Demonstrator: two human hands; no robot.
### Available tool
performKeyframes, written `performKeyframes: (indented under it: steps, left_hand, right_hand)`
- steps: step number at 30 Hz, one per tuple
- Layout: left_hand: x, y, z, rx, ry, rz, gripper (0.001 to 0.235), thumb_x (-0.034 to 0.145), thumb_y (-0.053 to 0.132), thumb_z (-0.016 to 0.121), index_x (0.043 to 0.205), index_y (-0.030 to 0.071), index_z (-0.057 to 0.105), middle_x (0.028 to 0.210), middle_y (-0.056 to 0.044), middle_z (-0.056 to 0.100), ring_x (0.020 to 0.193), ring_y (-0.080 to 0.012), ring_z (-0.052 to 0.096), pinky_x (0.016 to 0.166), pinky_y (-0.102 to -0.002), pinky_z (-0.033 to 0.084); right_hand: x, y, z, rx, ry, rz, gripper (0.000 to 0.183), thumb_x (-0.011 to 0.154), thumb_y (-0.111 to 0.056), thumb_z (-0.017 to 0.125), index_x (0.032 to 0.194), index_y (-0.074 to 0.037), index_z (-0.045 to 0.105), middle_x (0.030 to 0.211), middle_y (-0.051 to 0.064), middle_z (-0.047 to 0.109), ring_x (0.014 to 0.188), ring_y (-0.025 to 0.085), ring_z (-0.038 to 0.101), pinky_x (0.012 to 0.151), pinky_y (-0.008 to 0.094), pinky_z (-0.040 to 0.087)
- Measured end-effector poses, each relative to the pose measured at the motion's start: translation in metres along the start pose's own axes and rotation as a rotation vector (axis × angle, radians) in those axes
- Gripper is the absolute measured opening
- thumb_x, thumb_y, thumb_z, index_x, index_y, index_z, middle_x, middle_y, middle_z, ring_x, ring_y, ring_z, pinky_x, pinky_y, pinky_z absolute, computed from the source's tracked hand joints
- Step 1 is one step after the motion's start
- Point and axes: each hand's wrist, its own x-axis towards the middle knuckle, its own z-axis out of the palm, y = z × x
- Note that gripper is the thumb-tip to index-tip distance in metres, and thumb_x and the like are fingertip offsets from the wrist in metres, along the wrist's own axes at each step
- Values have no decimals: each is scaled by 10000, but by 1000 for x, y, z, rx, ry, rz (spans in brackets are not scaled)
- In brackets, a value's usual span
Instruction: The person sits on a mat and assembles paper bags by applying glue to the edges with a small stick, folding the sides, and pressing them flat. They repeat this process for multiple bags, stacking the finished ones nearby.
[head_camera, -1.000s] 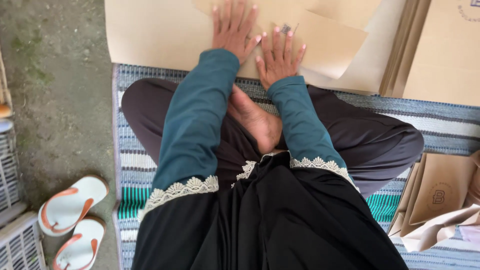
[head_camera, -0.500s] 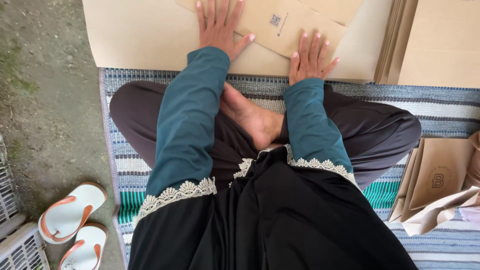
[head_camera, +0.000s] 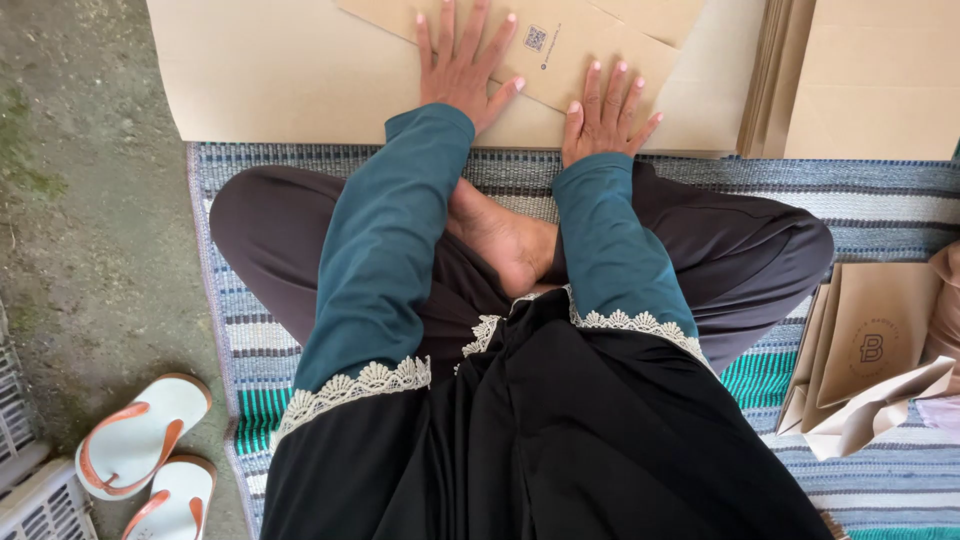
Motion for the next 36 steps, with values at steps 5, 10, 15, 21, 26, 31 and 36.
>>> performKeyframes:
  steps: [5, 10, 15, 21, 26, 31, 36]
  left_hand:
    - [1, 1, 3, 15, -29, -35, 722, 1080, 640, 523, 1674, 296, 300, 1697, -90, 112, 1522, -475, 39, 1207, -742, 29]
    - [4, 1, 5, 45, -31, -26, 673, 1142, 584, 557, 1684, 299, 277, 1693, -89, 99, 1512, -450, 8, 1219, -738, 39]
    - [4, -2, 11, 24, 17, -24, 698, 1109, 584, 614, 1676, 295, 327, 1688, -74, 125, 1502, -453, 12, 1210, -737, 35]
    - [7, -15, 5, -50, -97, -102, 724, 1087, 579, 511, 1691, 289, 235, 1720, -83, 67, 1554, -403, -19, 1238, -663, -57]
    - [-5, -75, -1, 19, -5, -244, 660, 1069, 458, 556, 1650, 252, 321, 1691, -129, 175, 1522, -432, 75, 1180, -724, -11]
    - [-3, -128, 15, 32, 183, -448, 499, 1106, 350, 437, 1582, 211, 487, 1649, -134, 232, 1491, -398, 64, 1135, -770, -33]
    - [-6, -118, -7, 73, 155, -710, 470, 1225, 381, 351, 1687, 298, 310, 1683, -20, 83, 1526, -338, -23, 1236, -701, -43]
  right_hand:
    - [14, -27, -27, -53, -208, -52, 579, 1163, -438, 231, 1673, -185, 127, 1703, 85, 59, 1582, 339, 62, 1225, 696, 29]
    - [17, -56, -2, -1, -33, -62, 568, 1125, -394, 335, 1656, -212, 247, 1712, 20, 241, 1585, 293, 210, 1214, 674, 61]
    - [11, -36, -5, 44, -211, 59, 587, 1118, -421, 261, 1687, -337, 143, 1758, 9, 98, 1625, 285, 68, 1239, 654, -13]
    - [-1, 17, 0, -8, -341, 164, 577, 1191, -404, 254, 1686, -364, -40, 1745, 35, -98, 1607, 281, -71, 1227, 751, 80]
    - [-10, 58, 9, 89, -420, 316, 570, 1203, -435, 218, 1657, -361, -119, 1737, 55, -161, 1599, 300, -122, 1210, 759, 13]
    - [-13, 95, 51, 181, -354, 391, 604, 1201, -503, 300, 1668, -386, -65, 1736, 47, -153, 1609, 304, -113, 1222, 730, 45]
    - [-8, 96, 35, 403, -405, 420, 575, 1201, -390, 348, 1668, -426, 14, 1728, 23, -171, 1585, 310, -181, 1177, 770, 4]
